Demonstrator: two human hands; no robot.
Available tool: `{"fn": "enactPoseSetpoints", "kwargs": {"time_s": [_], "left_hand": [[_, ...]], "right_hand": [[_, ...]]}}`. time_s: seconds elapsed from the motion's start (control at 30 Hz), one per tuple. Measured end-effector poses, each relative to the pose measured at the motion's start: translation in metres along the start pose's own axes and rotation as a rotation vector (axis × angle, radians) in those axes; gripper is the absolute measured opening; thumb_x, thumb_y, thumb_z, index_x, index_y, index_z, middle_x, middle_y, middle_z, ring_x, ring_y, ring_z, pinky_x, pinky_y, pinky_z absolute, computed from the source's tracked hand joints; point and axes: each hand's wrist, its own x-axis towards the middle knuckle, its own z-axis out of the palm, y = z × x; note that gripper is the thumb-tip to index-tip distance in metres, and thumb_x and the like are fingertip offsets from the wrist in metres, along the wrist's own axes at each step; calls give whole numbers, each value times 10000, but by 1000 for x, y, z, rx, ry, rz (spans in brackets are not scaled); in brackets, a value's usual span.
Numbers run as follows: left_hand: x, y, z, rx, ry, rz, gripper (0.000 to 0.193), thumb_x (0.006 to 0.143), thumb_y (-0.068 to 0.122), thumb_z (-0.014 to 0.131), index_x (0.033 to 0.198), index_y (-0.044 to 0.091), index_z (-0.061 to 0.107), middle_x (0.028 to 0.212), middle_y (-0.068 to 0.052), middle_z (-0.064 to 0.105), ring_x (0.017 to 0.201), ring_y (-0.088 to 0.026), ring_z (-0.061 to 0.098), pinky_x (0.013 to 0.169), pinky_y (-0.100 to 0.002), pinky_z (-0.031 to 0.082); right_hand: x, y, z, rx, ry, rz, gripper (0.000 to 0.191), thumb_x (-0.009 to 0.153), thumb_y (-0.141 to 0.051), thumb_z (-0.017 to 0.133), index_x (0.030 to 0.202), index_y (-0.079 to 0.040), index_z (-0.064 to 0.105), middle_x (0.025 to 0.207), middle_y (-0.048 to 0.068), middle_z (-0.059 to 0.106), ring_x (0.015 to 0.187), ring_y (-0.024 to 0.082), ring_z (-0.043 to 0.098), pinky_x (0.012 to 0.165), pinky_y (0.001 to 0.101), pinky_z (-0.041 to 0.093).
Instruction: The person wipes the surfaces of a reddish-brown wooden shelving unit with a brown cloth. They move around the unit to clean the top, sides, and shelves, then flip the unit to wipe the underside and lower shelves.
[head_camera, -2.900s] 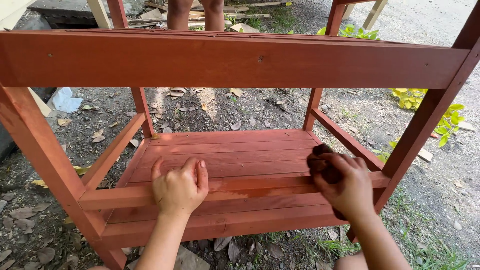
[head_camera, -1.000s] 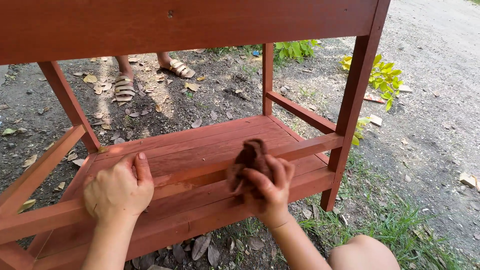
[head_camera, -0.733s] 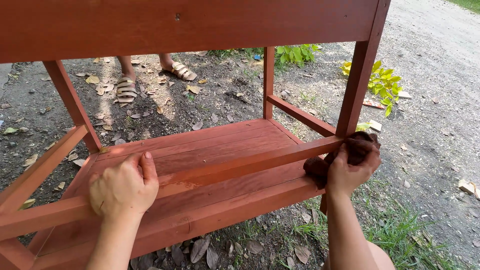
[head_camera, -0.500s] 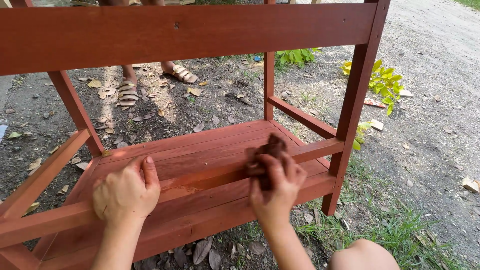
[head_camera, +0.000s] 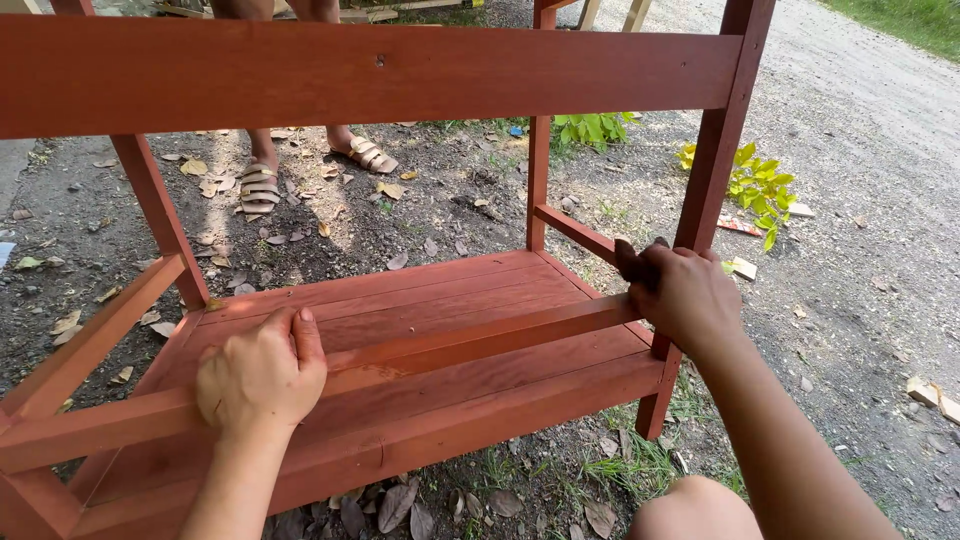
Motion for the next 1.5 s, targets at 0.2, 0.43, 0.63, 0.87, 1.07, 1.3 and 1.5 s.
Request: {"fn": "enactPoseSetpoints", "kwargs": {"time_s": [0.2, 0.43, 0.63, 0.87, 1.07, 1.3, 1.5], "left_hand": [[-3, 1, -3, 13, 42, 17, 393, 1035, 442, 471, 961, 214, 782, 626, -176, 694, 656, -387, 713, 732, -505, 568], [-1, 8, -6, -64, 7, 0, 377, 1022, 413, 467, 963, 205, 776, 665, -175, 711, 681, -395, 723, 732, -521, 568], [2, 3, 4, -92, 20, 1, 386, 1032, 415, 453, 986, 195, 767, 663, -189, 703, 674, -418, 711, 721, -533, 570], [10, -3, 17, -141, 17, -1, 418, 1021, 449, 428, 1040, 187, 754, 705, -225, 700, 699, -449, 702, 673, -565, 560], [10, 4, 19, -110, 45, 12, 466, 1021, 501, 430, 982, 181, 767, 721, -218, 711, 726, -446, 711, 713, -553, 562], [8, 8, 17, -140, 27, 10, 451, 995, 487, 429, 1030, 182, 761, 678, -216, 707, 670, -413, 723, 667, -534, 564], [10, 8, 12, -198, 29, 35, 403, 1025, 451, 439, 1017, 176, 735, 680, -191, 707, 668, -396, 717, 686, -524, 559]], "right_hand": [[21, -10, 10, -129, -229, 142, 364, 927, -484, 615, 1206, -277, 723, 1106, 86, 754, 1160, 345, 631, 867, 487, 576], [-1, -41, 6, 153, -114, 205, 428, 842, -479, 693, 1178, -219, 742, 1053, 122, 737, 1076, 375, 689, 934, 494, 550], [-68, -187, 8, 366, -85, -192, 301, 828, -385, 675, 990, -132, 692, 873, 131, 745, 931, 416, 656, 878, 542, 512], [-101, -249, -21, 797, 14, -695, 701, 772, -270, 727, 1417, -73, 537, 1157, 185, 693, 1058, 369, 651, 1003, 540, 448], [-70, -187, -2, 582, -103, -906, 1006, 565, -415, 848, 1483, -170, 518, 1245, 123, 689, 1209, 371, 578, 1010, 591, 374], [-23, -186, 29, 469, -39, -952, 1046, 448, -715, 891, 1255, -94, 651, 1174, 92, 728, 1188, 347, 610, 1129, 710, 197], [-16, -181, 45, 509, -178, -934, 1095, 449, -736, 881, 1278, -63, 642, 1166, 141, 726, 1175, 359, 622, 1110, 641, 297]]}}
